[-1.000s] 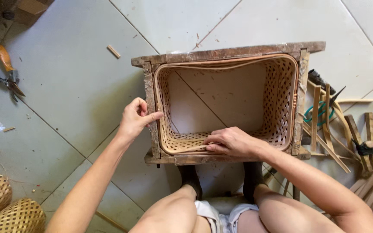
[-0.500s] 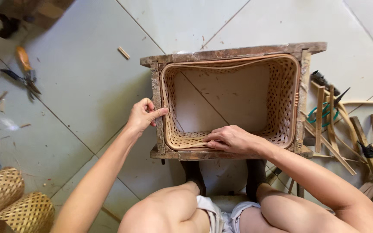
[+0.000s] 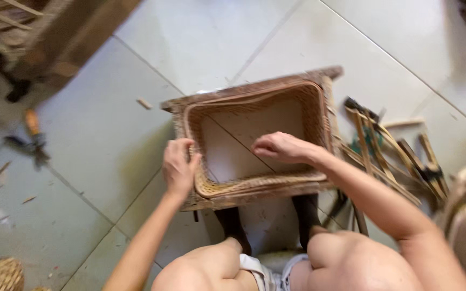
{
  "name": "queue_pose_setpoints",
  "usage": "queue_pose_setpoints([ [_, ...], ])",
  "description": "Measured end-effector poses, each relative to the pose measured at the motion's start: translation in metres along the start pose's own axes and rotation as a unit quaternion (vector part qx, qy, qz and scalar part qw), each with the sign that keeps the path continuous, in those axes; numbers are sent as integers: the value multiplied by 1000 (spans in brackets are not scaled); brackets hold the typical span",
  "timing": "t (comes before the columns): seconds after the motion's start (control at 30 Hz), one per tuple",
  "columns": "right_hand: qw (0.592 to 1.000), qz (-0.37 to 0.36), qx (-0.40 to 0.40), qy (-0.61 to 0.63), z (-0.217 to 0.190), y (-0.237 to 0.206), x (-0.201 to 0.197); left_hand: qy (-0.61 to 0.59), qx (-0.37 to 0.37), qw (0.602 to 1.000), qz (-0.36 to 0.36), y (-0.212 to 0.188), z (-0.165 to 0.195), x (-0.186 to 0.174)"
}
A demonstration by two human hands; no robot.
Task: The person sits on the floor weaving thin bamboo strips into a rectangular woven basket held in a wooden frame jig. They press strips into the woven walls, bend and position curved rim strips, trim excess material with scissors, and add new strips one at a time around the basket rim.
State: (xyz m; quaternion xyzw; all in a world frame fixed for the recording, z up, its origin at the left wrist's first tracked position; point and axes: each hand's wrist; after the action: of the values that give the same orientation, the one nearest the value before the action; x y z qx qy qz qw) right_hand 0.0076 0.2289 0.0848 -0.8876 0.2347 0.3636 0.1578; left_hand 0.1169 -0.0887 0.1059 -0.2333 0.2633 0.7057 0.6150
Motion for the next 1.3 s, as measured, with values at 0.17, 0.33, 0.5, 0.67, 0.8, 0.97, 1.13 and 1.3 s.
queue_pose_setpoints([
  [0.17, 932, -239, 29, -269, 4, -89, -31, -159, 100, 964, -186, -50, 71, 74],
  [0.33, 912, -108, -123, -375, 20, -133, -36, -158, 8, 959, -236, -55, 95, 108],
  [0.5, 875, -314, -83, -359, 43, -122, -21, -164, 4, 964, -211, -59, 98, 109],
  [0.67, 886, -362, -49, -287, 52, -112, -22, -168, 1, 966, -198, -62, 99, 109],
  [0.8, 865, -407, -18, -292, 49, -101, -24, -158, 21, 968, -194, -62, 98, 110],
  [0.97, 843, -460, -37, -277, 45, -70, -18, -2, 154, 955, -255, -71, 96, 113],
  [1.13, 982, -187, -33, -15, 19, 36, 30, 128, 192, 938, -259, -79, 81, 125],
  [1.3, 978, -81, 94, 167, -22, 149, 89, 121, 205, 936, -259, -85, 62, 131],
])
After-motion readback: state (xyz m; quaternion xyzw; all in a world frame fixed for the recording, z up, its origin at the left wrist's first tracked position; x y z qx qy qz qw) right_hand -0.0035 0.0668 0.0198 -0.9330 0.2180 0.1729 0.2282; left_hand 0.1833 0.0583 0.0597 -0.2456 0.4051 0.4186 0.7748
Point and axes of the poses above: each hand's wrist, its own y-axis towards the middle knuckle, its own x-axis out of the palm, z = x × y, and after that the axes turned 15 degrees about -y, right-handed
